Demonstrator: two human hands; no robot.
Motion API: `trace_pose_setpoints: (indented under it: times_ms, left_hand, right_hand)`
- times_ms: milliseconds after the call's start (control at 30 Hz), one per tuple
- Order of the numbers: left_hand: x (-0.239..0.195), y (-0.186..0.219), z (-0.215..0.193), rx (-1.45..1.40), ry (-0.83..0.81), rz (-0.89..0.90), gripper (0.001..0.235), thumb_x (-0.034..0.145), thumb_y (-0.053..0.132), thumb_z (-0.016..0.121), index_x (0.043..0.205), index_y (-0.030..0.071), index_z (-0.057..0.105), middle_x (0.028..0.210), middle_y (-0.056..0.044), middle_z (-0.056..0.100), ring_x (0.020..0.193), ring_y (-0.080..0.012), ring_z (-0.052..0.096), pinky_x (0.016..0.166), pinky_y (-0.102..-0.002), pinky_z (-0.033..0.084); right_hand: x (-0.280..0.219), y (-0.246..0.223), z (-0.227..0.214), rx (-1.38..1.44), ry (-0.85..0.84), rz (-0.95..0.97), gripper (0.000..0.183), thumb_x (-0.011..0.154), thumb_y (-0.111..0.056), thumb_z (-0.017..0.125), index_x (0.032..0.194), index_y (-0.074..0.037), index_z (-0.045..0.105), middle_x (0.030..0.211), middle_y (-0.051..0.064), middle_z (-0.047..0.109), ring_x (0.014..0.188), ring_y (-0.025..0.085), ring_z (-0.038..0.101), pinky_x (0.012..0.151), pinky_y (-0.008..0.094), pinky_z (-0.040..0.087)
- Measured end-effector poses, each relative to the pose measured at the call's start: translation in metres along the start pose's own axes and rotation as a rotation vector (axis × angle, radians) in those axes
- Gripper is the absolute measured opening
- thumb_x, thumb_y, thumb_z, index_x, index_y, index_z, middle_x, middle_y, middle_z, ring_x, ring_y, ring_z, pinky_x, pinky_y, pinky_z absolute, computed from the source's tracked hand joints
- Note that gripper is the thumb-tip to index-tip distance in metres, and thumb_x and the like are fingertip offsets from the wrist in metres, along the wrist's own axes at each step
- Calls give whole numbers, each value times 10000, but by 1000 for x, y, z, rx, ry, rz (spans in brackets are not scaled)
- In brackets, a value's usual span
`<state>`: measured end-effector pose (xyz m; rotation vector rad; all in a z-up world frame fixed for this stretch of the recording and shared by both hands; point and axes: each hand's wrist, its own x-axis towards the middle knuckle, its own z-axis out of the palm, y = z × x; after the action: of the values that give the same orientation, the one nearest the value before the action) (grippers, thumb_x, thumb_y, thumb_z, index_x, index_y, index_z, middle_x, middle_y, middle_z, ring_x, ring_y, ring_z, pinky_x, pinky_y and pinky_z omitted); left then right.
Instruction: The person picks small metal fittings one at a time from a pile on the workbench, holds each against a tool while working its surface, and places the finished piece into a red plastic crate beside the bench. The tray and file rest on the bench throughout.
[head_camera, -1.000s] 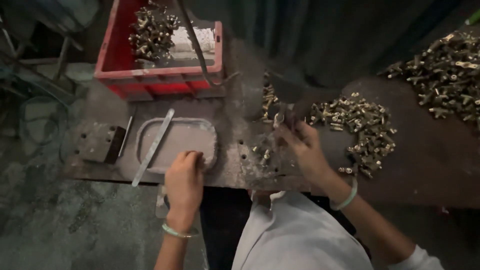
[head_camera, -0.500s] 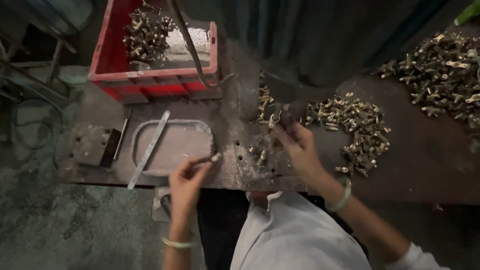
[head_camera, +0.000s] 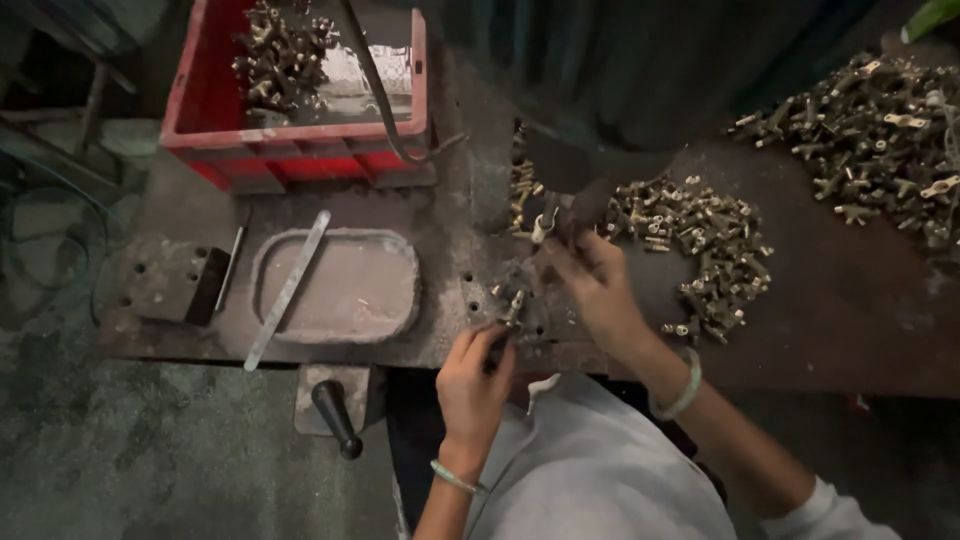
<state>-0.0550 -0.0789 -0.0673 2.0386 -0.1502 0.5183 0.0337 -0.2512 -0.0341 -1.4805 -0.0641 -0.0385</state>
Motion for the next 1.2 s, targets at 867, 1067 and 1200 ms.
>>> trace_pose_setpoints:
  times_ms: [867,1067,1200]
  left_hand:
    - [23,-22,13,-759,6,-715,382,892,29,739,1273,-1,718,1120,-77,771,979,-118,703,882,-267,556]
    - [13,-5,8,-873,9,-799,445,868,7,738,1309,-16,686,1116,-97,770,959,-141,710,857,-291,567]
    - [9,-1,6,-896,0,-816,478,860,0,730,1332,-19,654,1094,-108,771,942,-157,726,846,-301,593]
  right_hand:
    - [4,15,-6,20,-1,51,157,1025,-131,641,1071,-2,719,911,-2,716,810,71,636,718,256,518]
    - [4,16,-5,31,-22,-1,138,1035,-136,663,1043,-7,708,883,-13,673,804,74,626,706,257,519]
    - [2,11,2,33,23,89,136,1007,-138,641,1039,-23,707,847,-13,689,765,85,642,680,271,538]
